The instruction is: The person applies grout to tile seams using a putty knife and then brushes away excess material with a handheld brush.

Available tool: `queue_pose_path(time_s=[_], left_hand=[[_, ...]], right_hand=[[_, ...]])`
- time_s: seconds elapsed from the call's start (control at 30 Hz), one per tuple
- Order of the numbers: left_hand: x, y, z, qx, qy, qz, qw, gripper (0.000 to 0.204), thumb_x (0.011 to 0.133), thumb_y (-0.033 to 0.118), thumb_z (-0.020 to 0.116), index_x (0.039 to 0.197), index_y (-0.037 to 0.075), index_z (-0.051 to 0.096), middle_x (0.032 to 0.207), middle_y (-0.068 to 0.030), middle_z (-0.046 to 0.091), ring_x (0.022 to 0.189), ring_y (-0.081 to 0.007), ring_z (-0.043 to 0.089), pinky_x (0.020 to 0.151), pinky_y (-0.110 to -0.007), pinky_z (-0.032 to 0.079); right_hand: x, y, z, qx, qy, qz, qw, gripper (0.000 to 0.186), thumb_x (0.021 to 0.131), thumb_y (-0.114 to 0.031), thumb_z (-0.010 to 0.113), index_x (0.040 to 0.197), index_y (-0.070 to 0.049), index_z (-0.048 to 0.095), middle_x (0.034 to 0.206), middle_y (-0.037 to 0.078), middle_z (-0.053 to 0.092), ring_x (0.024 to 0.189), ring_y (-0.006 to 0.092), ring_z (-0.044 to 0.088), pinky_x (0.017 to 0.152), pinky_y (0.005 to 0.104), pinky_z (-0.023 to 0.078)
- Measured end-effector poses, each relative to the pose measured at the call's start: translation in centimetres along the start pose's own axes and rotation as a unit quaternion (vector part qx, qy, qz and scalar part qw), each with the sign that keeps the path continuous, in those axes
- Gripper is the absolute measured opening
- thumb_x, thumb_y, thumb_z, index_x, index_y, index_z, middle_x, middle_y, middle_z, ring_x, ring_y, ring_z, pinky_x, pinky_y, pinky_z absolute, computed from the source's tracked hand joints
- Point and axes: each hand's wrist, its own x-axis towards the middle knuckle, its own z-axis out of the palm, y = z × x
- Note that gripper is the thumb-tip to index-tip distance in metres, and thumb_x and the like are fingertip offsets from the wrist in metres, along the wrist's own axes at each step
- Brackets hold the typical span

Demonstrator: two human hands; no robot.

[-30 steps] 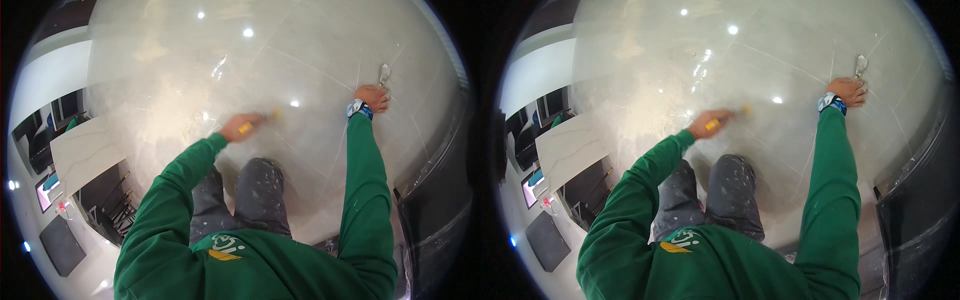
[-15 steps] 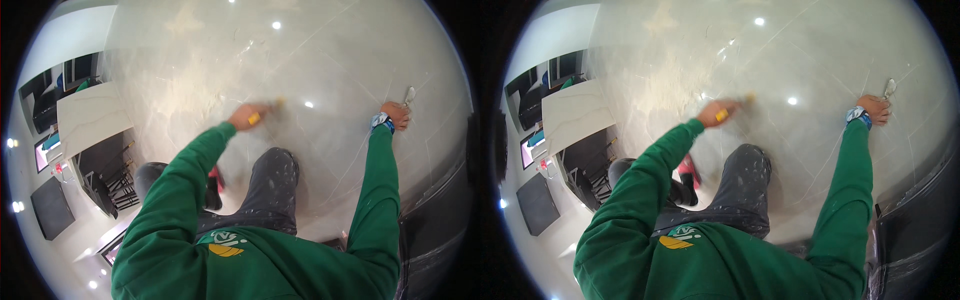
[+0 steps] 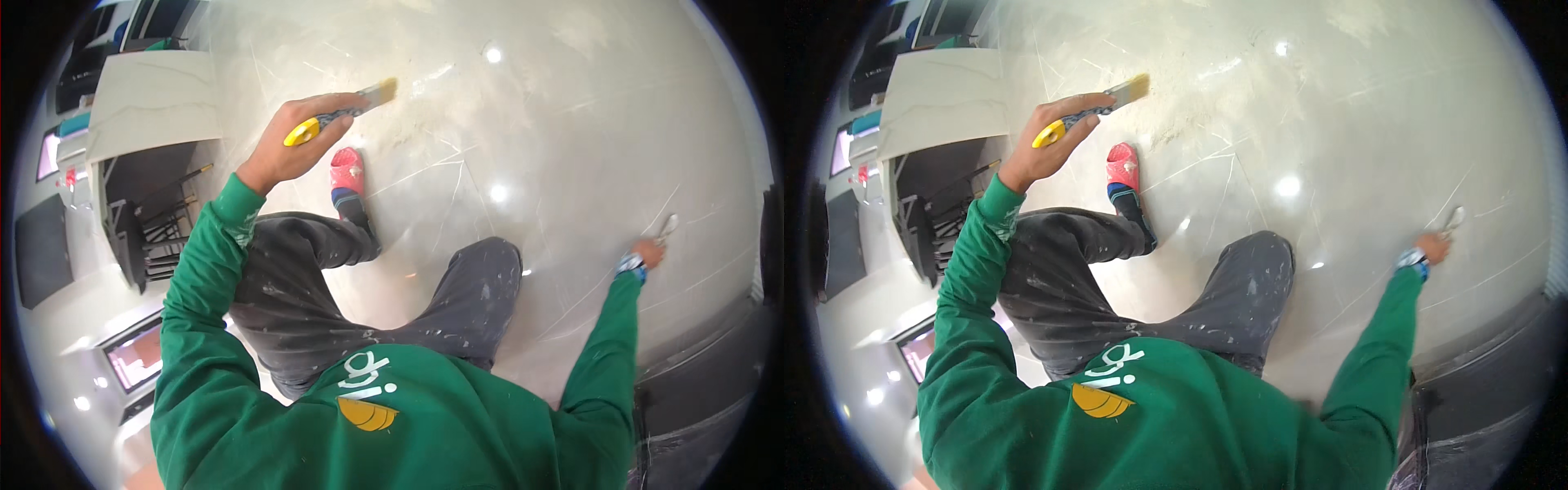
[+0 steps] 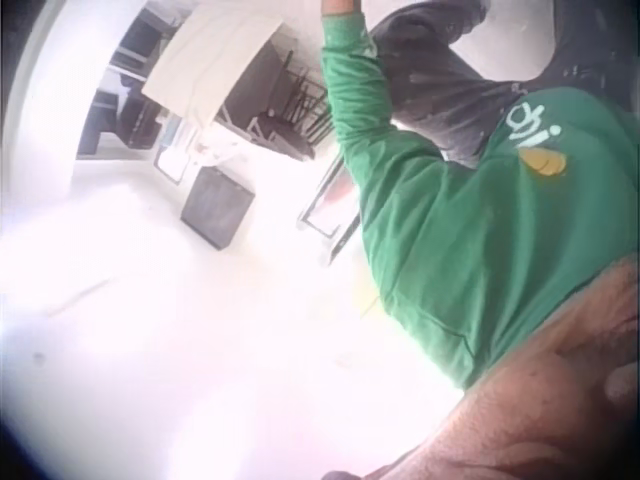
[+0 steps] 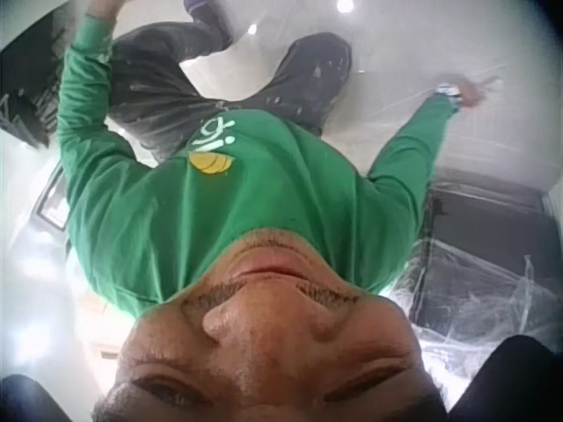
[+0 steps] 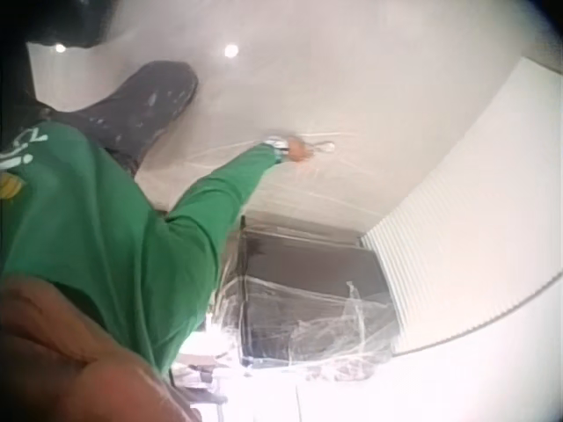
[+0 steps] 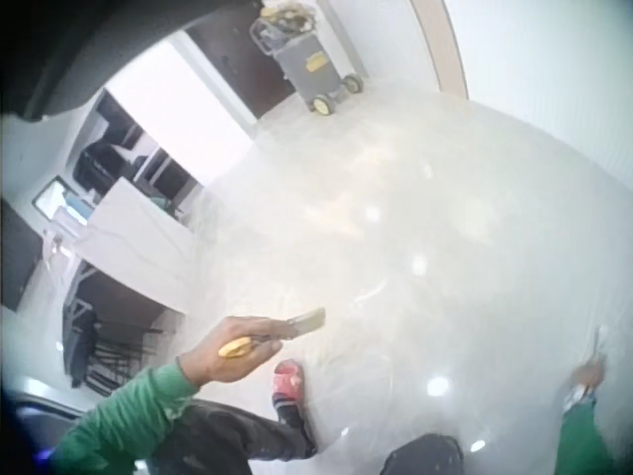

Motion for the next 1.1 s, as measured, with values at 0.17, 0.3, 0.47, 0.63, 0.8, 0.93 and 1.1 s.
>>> queue_pose_path(time_s=[0.17, 0.3, 0.47, 0.63, 0.8, 0.93, 1.1], left_hand=[[-2.3, -1.5, 0.6, -0.045, 0.000, -0.044, 0.998, 0.027, 0.096, 0.011, 0.060, 0.121, 0.003, 0.068, 0.111, -0.0151, 0.071, 0.099, -0.0244, 0.067, 0.092, -0.035, 0.052], [-1.3, -3.8, 8.7, -0.102, -0.112, 0.049, 0.987, 0.034, 0.094, 0.005, 0.061, 0.128, 0.004, 0.063, 0.126, -0.0158, 0.065, 0.113, -0.0288, 0.065, 0.099, -0.037, 0.050], [-2.3, -2.4, 23.2, -0.161, -0.170, 0.028, 0.972, 0.043, 0.097, 0.021, 0.060, 0.138, 0.012, 0.053, 0.118, -0.0195, 0.066, 0.106, -0.0372, 0.065, 0.091, -0.044, 0.051], [0.2, -3.0, 34.1, -0.249, -0.158, 0.029, 0.955, 0.033, 0.097, 0.024, 0.061, 0.126, 0.009, 0.063, 0.107, -0.0145, 0.071, 0.099, -0.0284, 0.068, 0.087, -0.037, 0.052], [6.6, -14.5, 28.5, -0.323, 0.115, -0.171, 0.924, 0.031, 0.095, 0.021, 0.065, 0.122, 0.007, 0.067, 0.111, -0.0107, 0.073, 0.100, -0.0153, 0.066, 0.090, -0.032, 0.051], [5.2, -9.4, 27.9, -0.223, -0.043, -0.053, 0.972, 0.028, 0.100, 0.020, 0.059, 0.125, 0.007, 0.066, 0.112, -0.0127, 0.072, 0.103, -0.0195, 0.067, 0.092, -0.033, 0.051], [2.0, -9.6, 28.5, -0.115, -0.140, 0.014, 0.983, 0.029, 0.094, 0.023, 0.065, 0.121, 0.012, 0.068, 0.109, -0.0170, 0.072, 0.102, -0.0342, 0.069, 0.090, -0.038, 0.053]], right_hand=[[-19.9, -7.9, -7.9, -0.064, -0.063, -0.047, 0.995, 0.040, 0.098, -0.020, 0.052, 0.136, -0.009, 0.054, 0.136, 0.012, 0.058, 0.120, 0.0311, 0.059, 0.102, 0.0517, 0.043], [-22.3, -9.6, -11.0, -0.069, -0.004, -0.010, 0.998, 0.041, 0.099, -0.021, 0.052, 0.138, -0.014, 0.051, 0.146, 0.007, 0.051, 0.130, 0.0307, 0.048, 0.110, 0.0540, 0.035], [-22.2, -11.2, -11.7, -0.062, 0.030, -0.007, 0.998, 0.040, 0.098, -0.025, 0.053, 0.137, -0.014, 0.053, 0.147, 0.006, 0.050, 0.129, 0.0316, 0.048, 0.107, 0.0521, 0.036], [-22.1, -10.7, -12.5, -0.037, 0.015, 0.007, 0.999, 0.041, 0.096, -0.021, 0.056, 0.137, -0.014, 0.051, 0.149, 0.009, 0.046, 0.136, 0.0310, 0.042, 0.113, 0.0555, 0.032], [-23.4, -13.0, -13.2, -0.017, -0.011, 0.000, 1.000, 0.042, 0.095, -0.020, 0.058, 0.137, -0.015, 0.051, 0.149, 0.009, 0.044, 0.136, 0.0312, 0.041, 0.114, 0.0568, 0.030], [-22.5, -11.2, -12.5, -0.035, 0.019, 0.012, 0.999, 0.042, 0.095, -0.020, 0.058, 0.136, -0.015, 0.051, 0.149, 0.008, 0.044, 0.138, 0.0303, 0.040, 0.114, 0.0580, 0.030], [-22.3, -11.5, -12.9, -0.019, 0.014, 0.004, 1.000, 0.041, 0.095, -0.020, 0.058, 0.135, -0.015, 0.050, 0.149, 0.007, 0.045, 0.139, 0.0297, 0.039, 0.115, 0.0585, 0.027]])
